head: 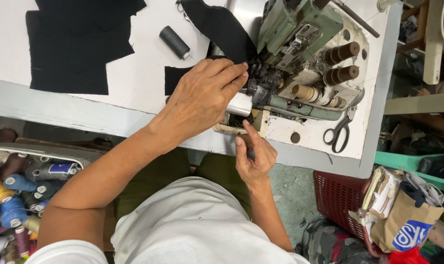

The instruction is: Overlocking the edges of black fabric strips using an industrial sewing machine and trimming the thread with scissors.

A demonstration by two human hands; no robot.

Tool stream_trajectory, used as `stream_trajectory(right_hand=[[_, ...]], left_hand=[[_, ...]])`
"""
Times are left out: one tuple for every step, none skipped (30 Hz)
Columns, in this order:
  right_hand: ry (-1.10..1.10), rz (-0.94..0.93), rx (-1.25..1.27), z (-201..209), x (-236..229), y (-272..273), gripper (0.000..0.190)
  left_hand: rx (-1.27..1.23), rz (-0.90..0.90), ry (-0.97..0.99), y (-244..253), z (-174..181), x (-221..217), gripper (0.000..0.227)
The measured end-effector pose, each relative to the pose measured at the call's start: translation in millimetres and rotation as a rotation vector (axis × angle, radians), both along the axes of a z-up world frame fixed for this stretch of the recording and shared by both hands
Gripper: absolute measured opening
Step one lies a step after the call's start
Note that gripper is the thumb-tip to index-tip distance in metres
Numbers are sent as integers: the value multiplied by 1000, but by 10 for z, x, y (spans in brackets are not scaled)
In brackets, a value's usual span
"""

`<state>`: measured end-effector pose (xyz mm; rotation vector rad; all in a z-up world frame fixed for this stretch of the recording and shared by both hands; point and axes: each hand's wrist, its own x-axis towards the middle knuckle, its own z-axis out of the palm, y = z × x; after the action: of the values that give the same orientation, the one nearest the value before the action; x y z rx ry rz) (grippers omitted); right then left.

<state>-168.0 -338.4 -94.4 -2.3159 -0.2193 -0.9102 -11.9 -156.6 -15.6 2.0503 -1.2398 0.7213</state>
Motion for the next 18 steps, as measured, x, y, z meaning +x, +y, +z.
stream_trajectory(right_hand=[[12,13,33,-35,-19,-11,34],[19,24,64,-69,-21,-33,33],[12,21,60,-37,-5,4,33],[9,39,86,-3,14,35,32],[5,58,112,31,32,64,30],[0,54,107,90,57,97,30],[-15,55,99,149,81,132,29],[-34,58,91,205,122,166,28],[-42,56,85,180,138,142,28],[-62,54,70,153,133,131,26],[-82,52,55,123,129,122,25],[-84,51,53,125,121,130,25],[-84,42,41,128,113,137,26],[-88,30,26,133,118,137,26],[-93,27,23,134,116,148,26],[-119,34,33,137,130,151,25],[-146,42,43,140,144,154,24],[-153,37,39,117,143,145,24]], left_hand=[[6,3,6,3,7,1,25],[10,5,7,-4,20,17,25],[6,2,1,0,9,17,25],[11,4,5,-4,-1,22,26],[16,6,9,-10,-11,27,27],[12,1,4,-17,-10,27,27],[15,9,3,-23,-10,26,27],[18,19,-1,-27,-7,38,27],[13,16,-10,-45,-1,56,27],[18,23,-4,-47,0,54,27],[22,29,2,-47,-3,52,27],[21,29,1,-51,-5,57,27],[25,31,6,-56,-7,64,28],[29,31,7,-70,-3,85,29],[26,28,2,-68,-9,79,29],[36,33,5,-75,-10,89,29],[46,38,8,-83,-10,98,30],[42,34,1,-90,5,104,30]])
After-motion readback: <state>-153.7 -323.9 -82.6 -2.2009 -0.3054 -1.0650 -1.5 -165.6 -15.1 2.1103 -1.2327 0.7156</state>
